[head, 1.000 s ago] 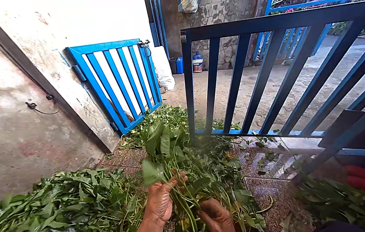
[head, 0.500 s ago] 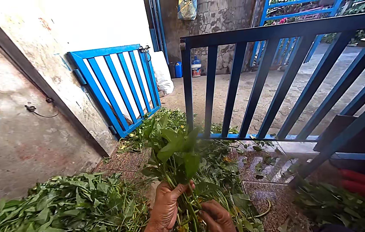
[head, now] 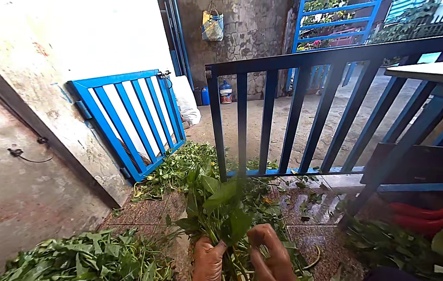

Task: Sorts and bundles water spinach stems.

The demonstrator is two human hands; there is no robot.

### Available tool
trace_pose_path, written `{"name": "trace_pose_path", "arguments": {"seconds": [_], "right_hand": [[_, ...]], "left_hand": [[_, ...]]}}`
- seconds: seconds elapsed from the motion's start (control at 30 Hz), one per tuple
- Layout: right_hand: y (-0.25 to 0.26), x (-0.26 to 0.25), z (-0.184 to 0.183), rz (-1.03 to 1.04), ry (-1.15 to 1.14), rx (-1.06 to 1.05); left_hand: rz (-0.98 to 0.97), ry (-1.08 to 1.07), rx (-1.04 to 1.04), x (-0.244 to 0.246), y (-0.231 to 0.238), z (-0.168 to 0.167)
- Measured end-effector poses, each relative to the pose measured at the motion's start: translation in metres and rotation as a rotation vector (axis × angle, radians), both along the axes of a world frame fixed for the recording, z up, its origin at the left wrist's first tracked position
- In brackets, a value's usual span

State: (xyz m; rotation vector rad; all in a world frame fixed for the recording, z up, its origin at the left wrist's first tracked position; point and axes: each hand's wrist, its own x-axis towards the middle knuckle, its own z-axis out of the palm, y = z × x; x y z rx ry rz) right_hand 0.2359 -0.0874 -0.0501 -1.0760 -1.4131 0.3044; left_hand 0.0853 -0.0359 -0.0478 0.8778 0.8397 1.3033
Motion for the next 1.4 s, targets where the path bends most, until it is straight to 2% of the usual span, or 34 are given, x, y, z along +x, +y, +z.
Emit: {"name": "trace_pose_path", "arguments": {"seconds": [0.07, 0.23, 0.43, 0.53, 0.7, 0.93, 1.03, 1.17, 1.23, 1.33, 1.37, 1.4], "right_hand": [[-0.001, 0.000, -0.004, 0.000, -0.072, 0.023], [-0.014, -0.006, -0.031, -0.014, -0.221, -0.187], [-0.015, -0.016, -0.045, -0.146, -0.220, -0.062], [-0.012, -0.017, -0.047, -0.182, -0.249, -0.005], [-0.006, -0.012, -0.046, -0.180, -0.336, 0.008], [-0.003, -0.009, -0.047, -0.175, -0.429, 0.046], [-0.008, -0.007, -0.053, -0.096, -0.382, 0.151], [-0.031, -0.002, -0.059, 0.107, -0.501, 0.242], [-0.056, 0.003, -0.062, 0.242, -0.619, 0.054], [-0.076, 0.017, -0.041, 0.489, -0.765, -0.637], [-0.076, 0.018, -0.034, 0.469, -0.735, -0.738], [-0.074, 0.017, -0.028, 0.396, -0.653, -0.730]], "left_hand": [[0.026, 0.013, 0.050, 0.004, -0.003, 0.001], [0.061, -0.012, 0.130, 0.009, -0.009, 0.005], [-0.021, -0.078, -0.026, 0.007, -0.006, 0.012], [-0.040, -0.095, -0.038, 0.005, -0.004, 0.011], [-0.013, -0.063, 0.002, 0.002, -0.003, -0.003], [-0.028, 0.047, -0.102, 0.008, -0.013, 0.017], [-0.047, 0.101, -0.093, 0.003, -0.007, 0.017], [0.112, 0.118, -0.114, -0.012, 0.010, 0.013], [0.155, 0.118, -0.129, -0.025, 0.019, 0.018], [0.108, 0.153, -0.163, -0.040, 0.024, 0.027], [0.079, 0.166, -0.168, -0.041, 0.022, 0.028], [0.043, 0.174, -0.169, -0.040, 0.020, 0.028]]}}
